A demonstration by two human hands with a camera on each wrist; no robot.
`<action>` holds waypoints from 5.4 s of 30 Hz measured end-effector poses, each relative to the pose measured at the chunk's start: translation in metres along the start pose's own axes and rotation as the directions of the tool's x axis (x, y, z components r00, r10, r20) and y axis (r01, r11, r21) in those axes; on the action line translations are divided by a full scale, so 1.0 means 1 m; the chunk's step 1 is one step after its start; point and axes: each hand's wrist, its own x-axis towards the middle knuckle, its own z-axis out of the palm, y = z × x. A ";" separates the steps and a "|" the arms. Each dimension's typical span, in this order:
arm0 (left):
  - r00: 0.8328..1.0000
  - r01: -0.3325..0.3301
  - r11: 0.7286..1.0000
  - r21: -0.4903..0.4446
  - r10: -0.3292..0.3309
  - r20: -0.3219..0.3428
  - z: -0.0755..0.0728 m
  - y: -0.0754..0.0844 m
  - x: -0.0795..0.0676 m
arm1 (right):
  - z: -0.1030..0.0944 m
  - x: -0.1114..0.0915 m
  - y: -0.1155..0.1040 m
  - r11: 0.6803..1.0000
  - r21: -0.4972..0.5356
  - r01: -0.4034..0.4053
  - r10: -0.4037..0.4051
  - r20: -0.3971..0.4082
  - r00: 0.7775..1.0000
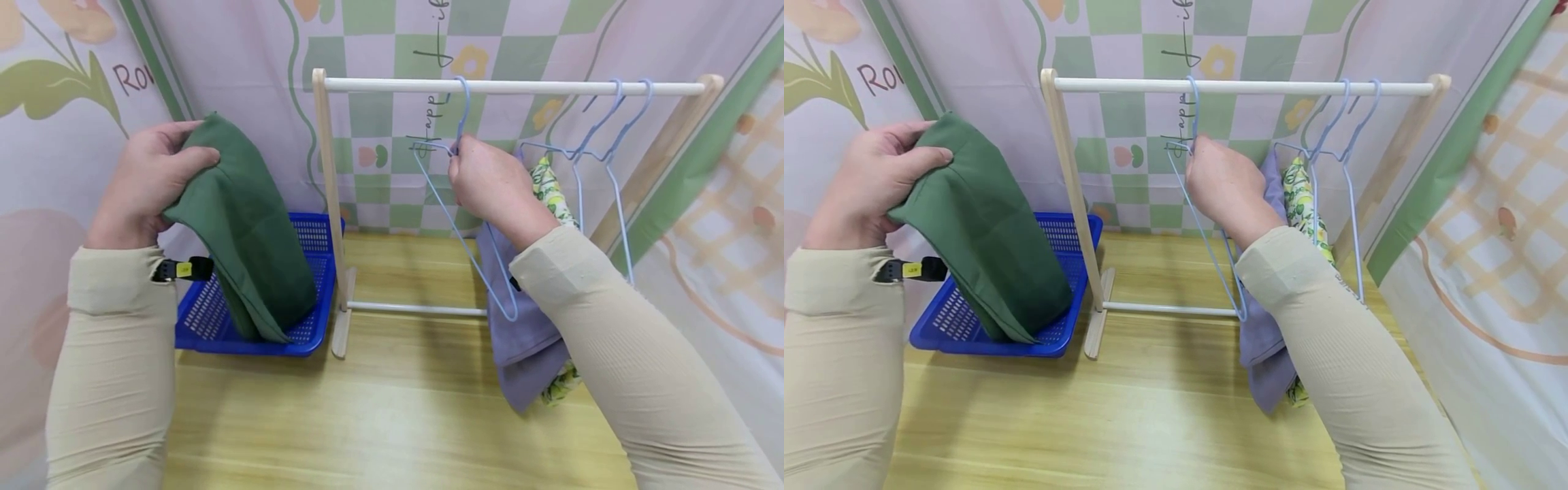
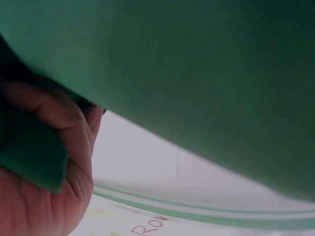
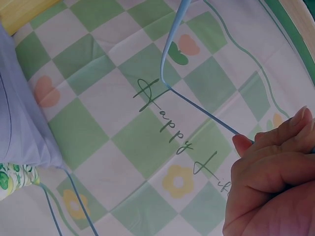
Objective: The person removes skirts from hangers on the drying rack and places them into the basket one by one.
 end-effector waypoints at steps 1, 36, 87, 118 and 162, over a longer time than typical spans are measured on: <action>1.000 0.006 1.000 -0.026 -0.007 -0.004 0.000 0.000 0.001 | 0.000 0.000 0.000 1.000 0.000 0.000 0.000 -0.001 1.000; 0.987 -0.152 0.879 -0.452 0.113 -0.112 0.020 -0.021 0.011 | 0.004 -0.001 0.000 1.000 0.004 -0.010 0.010 0.004 1.000; 0.927 -0.088 0.235 0.968 -0.337 0.166 0.005 -0.106 0.007 | 0.002 0.001 0.000 1.000 0.014 0.003 -0.003 0.010 1.000; 0.759 -0.140 0.296 0.945 -0.580 0.295 0.024 -0.158 0.000 | 0.003 0.002 0.000 1.000 0.010 0.013 -0.013 -0.016 1.000; 0.748 -0.141 0.310 0.940 -0.590 0.306 0.047 -0.174 0.007 | 0.002 0.003 0.000 1.000 0.025 0.018 -0.018 0.002 1.000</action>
